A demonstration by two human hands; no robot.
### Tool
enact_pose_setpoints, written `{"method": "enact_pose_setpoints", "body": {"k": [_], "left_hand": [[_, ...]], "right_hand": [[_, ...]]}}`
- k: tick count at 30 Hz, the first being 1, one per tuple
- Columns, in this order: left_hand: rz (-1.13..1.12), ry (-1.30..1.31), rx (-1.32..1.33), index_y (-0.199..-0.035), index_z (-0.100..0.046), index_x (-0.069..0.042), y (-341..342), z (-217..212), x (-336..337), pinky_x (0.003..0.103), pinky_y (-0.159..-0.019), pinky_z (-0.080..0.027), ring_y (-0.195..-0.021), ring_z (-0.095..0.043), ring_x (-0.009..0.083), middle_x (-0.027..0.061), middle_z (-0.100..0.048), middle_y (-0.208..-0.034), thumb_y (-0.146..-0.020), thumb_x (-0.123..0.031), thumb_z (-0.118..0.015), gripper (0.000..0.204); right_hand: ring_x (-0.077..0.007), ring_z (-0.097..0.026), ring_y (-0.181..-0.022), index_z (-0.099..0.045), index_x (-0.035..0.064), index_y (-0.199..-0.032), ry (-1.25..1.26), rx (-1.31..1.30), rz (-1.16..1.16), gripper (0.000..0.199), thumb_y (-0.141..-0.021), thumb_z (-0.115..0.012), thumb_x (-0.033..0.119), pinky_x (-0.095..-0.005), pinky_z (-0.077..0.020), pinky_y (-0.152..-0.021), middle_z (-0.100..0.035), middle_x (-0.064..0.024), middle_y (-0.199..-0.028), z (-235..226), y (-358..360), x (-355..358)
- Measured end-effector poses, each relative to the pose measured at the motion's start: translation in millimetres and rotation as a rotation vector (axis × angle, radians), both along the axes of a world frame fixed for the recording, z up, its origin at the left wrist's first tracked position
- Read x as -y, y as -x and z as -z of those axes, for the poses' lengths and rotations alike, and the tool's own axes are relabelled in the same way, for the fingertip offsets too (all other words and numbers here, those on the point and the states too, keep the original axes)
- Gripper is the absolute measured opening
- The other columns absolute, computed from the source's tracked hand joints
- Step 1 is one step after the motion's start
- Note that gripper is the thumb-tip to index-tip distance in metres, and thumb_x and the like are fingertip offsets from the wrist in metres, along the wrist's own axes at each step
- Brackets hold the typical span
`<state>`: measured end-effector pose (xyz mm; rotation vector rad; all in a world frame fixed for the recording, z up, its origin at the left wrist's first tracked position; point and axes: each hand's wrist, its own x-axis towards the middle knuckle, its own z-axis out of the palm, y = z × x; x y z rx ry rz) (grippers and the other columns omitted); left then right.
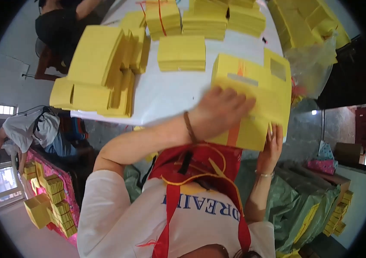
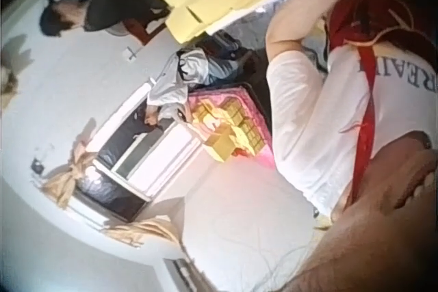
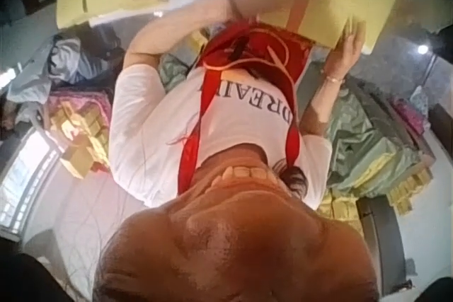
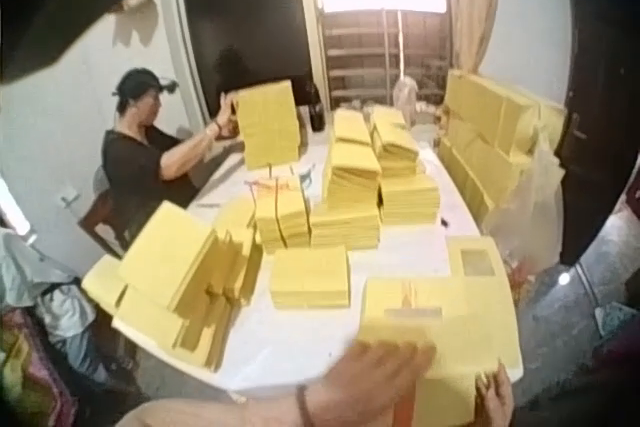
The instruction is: Folding and organizing stacks of yellow paper sheets with foil centers at a workbench.
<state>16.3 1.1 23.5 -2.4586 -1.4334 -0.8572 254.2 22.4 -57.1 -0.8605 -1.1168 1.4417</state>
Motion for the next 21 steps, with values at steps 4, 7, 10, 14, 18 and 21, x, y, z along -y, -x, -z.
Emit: {"method": "enact_pose_setpoints", "body": {"k": [4, 7, 10, 14, 18, 21], "left_hand": [[-0.053, -0.114, 0.302, -0.115, -0.056, -0.003, 47, -4, -7, 0.035, -0.071, -0.046, -0.082, -0.057, 0.0282, 0.0124, -0.061, -0.095, -0.069, 0.007, -0.053, 0.047], [-0.306, -0.076, 0.236, -0.116, -0.057, -0.009, 87, -3, -8, 0.034, -0.073, -0.046, -0.084, -0.057, 0.0299, 0.0133, -0.061, -0.096, -0.074, 0.010, -0.050, 0.047], [-0.381, -0.229, 0.164, -0.117, -0.055, -0.010, 124, 14, -29, 0.036, -0.075, -0.044, -0.085, -0.055, 0.0282, 0.0080, -0.062, -0.099, -0.067, 0.008, -0.051, 0.054], [-0.420, -0.332, 0.053, -0.116, -0.057, -0.012, 150, 57, -60, 0.035, -0.072, -0.044, -0.083, -0.056, 0.0280, 0.0102, -0.062, -0.093, -0.071, 0.008, -0.051, 0.050], [-0.480, 0.059, -0.053, -0.117, -0.056, -0.015, 166, 141, -69, 0.035, -0.082, -0.040, -0.096, -0.053, 0.0223, 0.0025, -0.059, -0.108, -0.067, 0.001, -0.058, 0.053], [-0.436, -0.007, -0.071, -0.123, -0.052, -0.017, 164, 158, -70, 0.036, -0.082, -0.041, -0.098, -0.053, 0.0245, 0.0042, -0.059, -0.111, -0.070, 0.004, -0.054, 0.057]], "right_hand": [[-0.0248, -0.038, -0.127, -0.033, -0.0024, -0.135, 0.049, 0.080, 0.021, 0.047, -0.093, -0.046, 0.014, -0.0353, -0.0290, -0.105, -0.039, -0.0182, -0.137, 6, 1, -7], [-0.0241, -0.042, -0.124, -0.038, -0.0031, -0.132, 0.078, 0.095, 0.059, 0.042, -0.092, -0.046, 0.009, -0.0338, -0.0331, -0.103, -0.043, -0.0178, -0.134, 7, 0, -11], [-0.0235, -0.044, -0.123, -0.042, -0.0029, -0.130, 0.093, 0.125, 0.059, 0.040, -0.091, -0.047, 0.007, -0.0335, -0.0359, -0.101, -0.045, -0.0170, -0.133, 6, -4, -12], [-0.0222, -0.045, -0.121, -0.046, -0.0020, -0.126, -0.073, 0.290, 0.020, 0.038, -0.089, -0.048, 0.003, -0.0338, -0.0371, -0.099, -0.047, -0.0142, -0.131, -1, -6, -9], [-0.0221, -0.044, -0.122, -0.051, 0.0022, -0.124, -0.191, 0.510, -0.032, 0.041, -0.084, -0.051, -0.002, -0.0342, -0.0337, -0.100, -0.047, -0.0109, -0.131, -16, 2, -10], [-0.0226, -0.040, -0.124, -0.054, 0.0038, -0.121, -0.265, 0.648, -0.100, 0.041, -0.081, -0.054, -0.003, -0.0343, -0.0312, -0.101, -0.046, -0.0101, -0.131, -21, 8, -12]]}}
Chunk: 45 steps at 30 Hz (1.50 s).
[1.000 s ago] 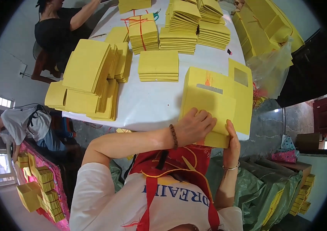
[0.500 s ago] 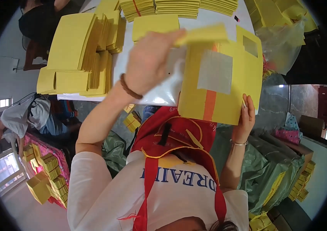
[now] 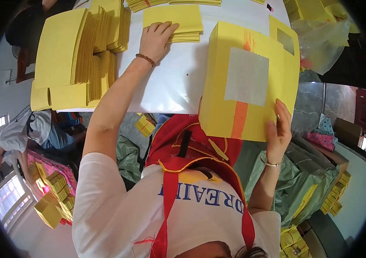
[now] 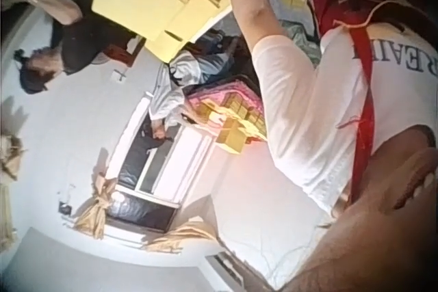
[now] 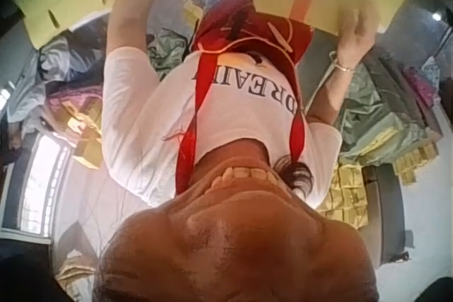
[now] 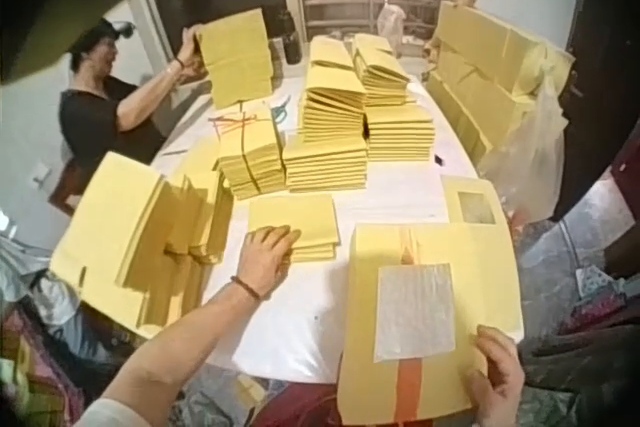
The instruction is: Folding and organizing stacks of yellow paper sheets with foil centers at a workbench.
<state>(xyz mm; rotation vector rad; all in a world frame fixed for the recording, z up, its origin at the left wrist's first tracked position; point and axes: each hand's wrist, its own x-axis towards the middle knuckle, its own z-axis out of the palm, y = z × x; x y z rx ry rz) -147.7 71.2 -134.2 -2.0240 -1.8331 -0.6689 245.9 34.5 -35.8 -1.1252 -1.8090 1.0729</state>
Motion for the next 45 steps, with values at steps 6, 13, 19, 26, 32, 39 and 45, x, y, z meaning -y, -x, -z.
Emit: {"method": "enact_pose_setpoints", "body": {"k": [6, 13, 19, 26, 32, 39, 45], "left_hand": [[-0.028, 0.101, -0.032, -0.118, -0.054, -0.018, 7, -20, -7, 0.036, -0.086, -0.038, -0.101, -0.052, 0.0213, 0.0005, -0.058, -0.111, -0.071, -0.009, -0.063, 0.049], [-0.011, 0.102, -0.101, -0.117, -0.054, -0.020, 16, -19, -8, 0.036, -0.086, -0.038, -0.104, -0.051, 0.0194, -0.0001, -0.058, -0.112, -0.071, -0.011, -0.064, 0.049], [-0.023, 0.249, -0.023, -0.118, -0.054, -0.020, 13, -22, -10, 0.037, -0.087, -0.036, -0.105, -0.051, 0.0185, -0.0011, -0.058, -0.113, -0.074, -0.012, -0.062, 0.046], [-0.163, 0.352, 0.187, -0.119, -0.051, -0.019, 0, -17, -14, 0.044, -0.094, -0.027, -0.115, -0.043, 0.0223, 0.0015, -0.053, -0.119, -0.076, -0.006, -0.054, 0.045], [-0.152, 0.213, 0.142, -0.127, -0.043, -0.018, -10, 13, -4, 0.049, -0.101, -0.021, -0.125, -0.033, 0.0257, 0.0067, -0.042, -0.129, -0.070, -0.004, -0.059, 0.061], [-0.069, 0.341, 0.072, -0.129, -0.042, -0.020, 16, -19, -5, 0.048, -0.101, -0.021, -0.126, -0.032, 0.0283, 0.0083, -0.040, -0.133, -0.069, -0.012, -0.058, 0.062], [0.005, 0.262, 0.084, -0.124, -0.050, -0.017, -7, -68, 7, 0.045, -0.101, -0.026, -0.124, -0.035, 0.0305, 0.0126, -0.044, -0.130, -0.068, -0.013, -0.056, 0.056]], "right_hand": [[-0.0233, -0.038, -0.125, -0.057, 0.0026, -0.116, -0.052, 0.119, 0.041, 0.036, -0.081, -0.056, -0.001, -0.0355, -0.0281, -0.104, -0.044, -0.0098, -0.132, 8, 0, 2], [-0.0248, -0.037, -0.125, -0.058, 0.0026, -0.114, -0.081, 0.127, 0.046, 0.033, -0.082, -0.056, 0.002, -0.0362, -0.0276, -0.104, -0.045, -0.0099, -0.132, 9, 3, 2], [-0.0248, -0.037, -0.125, -0.059, 0.0026, -0.114, -0.106, 0.154, 0.046, 0.032, -0.082, -0.056, 0.005, -0.0367, -0.0279, -0.104, -0.045, -0.0106, -0.131, 10, 1, 1], [-0.0250, -0.037, -0.124, -0.058, 0.0007, -0.113, -0.106, 0.106, 0.061, 0.033, -0.080, -0.054, 0.003, -0.0368, -0.0276, -0.104, -0.044, -0.0108, -0.131, 15, 1, 1], [-0.0251, -0.037, -0.125, -0.058, 0.0000, -0.112, -0.106, 0.129, 0.066, 0.034, -0.078, -0.053, -0.001, -0.0367, -0.0271, -0.104, -0.044, -0.0109, -0.131, 18, 1, 3], [-0.0256, -0.037, -0.125, -0.057, -0.0004, -0.113, -0.132, 0.098, 0.004, 0.034, -0.079, -0.053, -0.001, -0.0354, -0.0271, -0.104, -0.042, -0.0113, -0.131, 18, 2, -1], [-0.0258, -0.038, -0.124, -0.058, -0.0004, -0.113, -0.095, 0.015, 0.010, 0.033, -0.080, -0.055, 0.001, -0.0350, -0.0284, -0.103, -0.043, -0.0119, -0.131, 18, 3, 0]]}}
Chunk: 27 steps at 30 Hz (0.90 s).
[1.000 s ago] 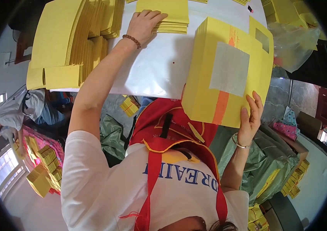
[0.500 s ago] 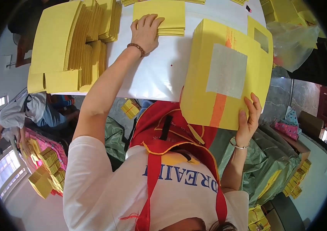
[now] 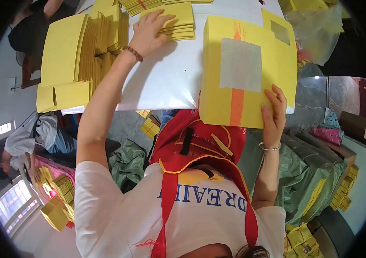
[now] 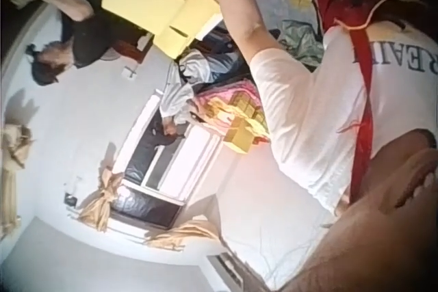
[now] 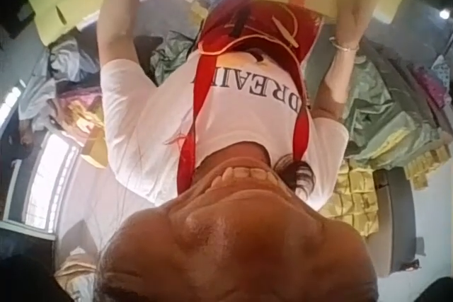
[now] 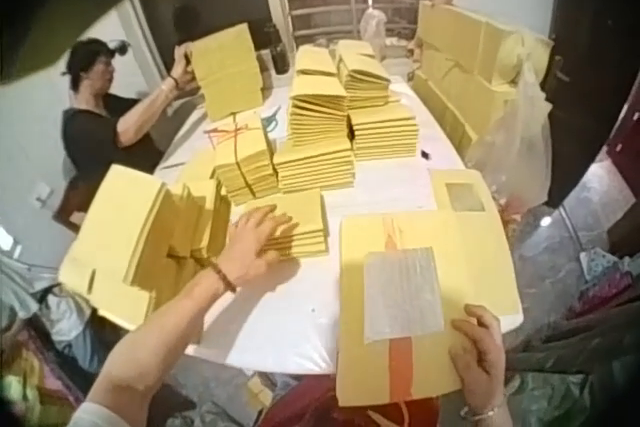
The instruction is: Folding and organizing stacks of yellow paper sheets with foil centers at a workbench.
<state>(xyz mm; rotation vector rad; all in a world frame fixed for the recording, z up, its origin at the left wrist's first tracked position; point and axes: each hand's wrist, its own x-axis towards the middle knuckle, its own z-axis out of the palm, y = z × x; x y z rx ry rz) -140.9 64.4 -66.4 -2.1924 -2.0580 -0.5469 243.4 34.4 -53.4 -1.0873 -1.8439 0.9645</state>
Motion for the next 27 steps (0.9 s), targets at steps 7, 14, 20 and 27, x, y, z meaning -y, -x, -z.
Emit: {"method": "enact_pose_setpoints", "body": {"k": [7, 14, 20, 27], "left_hand": [[0.415, 0.031, 0.297, -0.116, -0.056, -0.007, -113, -79, 71, 0.040, -0.095, -0.036, -0.111, -0.047, 0.0311, 0.0131, -0.053, -0.120, -0.073, -0.008, -0.059, 0.043], [0.587, 0.156, 0.145, -0.108, -0.058, -0.008, -155, -73, 99, 0.038, -0.079, -0.040, -0.099, -0.049, 0.0282, 0.0082, -0.054, -0.113, -0.066, -0.018, -0.070, 0.045], [0.565, 0.058, 0.188, -0.097, -0.059, -0.008, -160, -73, 99, 0.033, -0.073, -0.041, -0.090, -0.051, 0.0239, 0.0053, -0.055, -0.099, -0.068, -0.015, -0.068, 0.031], [0.573, 0.100, 0.336, -0.089, -0.063, -0.003, -158, -79, 96, 0.034, -0.065, -0.046, -0.076, -0.056, 0.0256, 0.0090, -0.060, -0.084, -0.072, -0.005, -0.063, 0.017]], "right_hand": [[-0.0244, -0.039, -0.123, -0.058, 0.0008, -0.113, 0.000, 0.019, 0.003, 0.035, -0.079, -0.060, 0.007, -0.0342, -0.0302, -0.102, -0.043, -0.0116, -0.129, -4, -2, -1], [-0.0212, -0.037, -0.125, -0.059, 0.0025, -0.114, 0.068, -0.079, -0.045, 0.031, -0.084, -0.057, 0.012, -0.0324, -0.0296, -0.102, -0.042, -0.0079, -0.131, -3, -3, -1], [-0.0193, -0.035, -0.126, -0.059, 0.0023, -0.114, 0.182, -0.217, -0.095, 0.031, -0.092, -0.046, 0.020, -0.0322, -0.0289, -0.103, -0.040, -0.0067, -0.135, -1, -9, -3], [-0.0189, -0.039, -0.124, -0.059, -0.0006, -0.113, 0.230, -0.283, -0.063, 0.049, -0.096, -0.033, 0.037, -0.0312, -0.0299, -0.103, -0.041, -0.0086, -0.136, 3, -10, -5]]}}
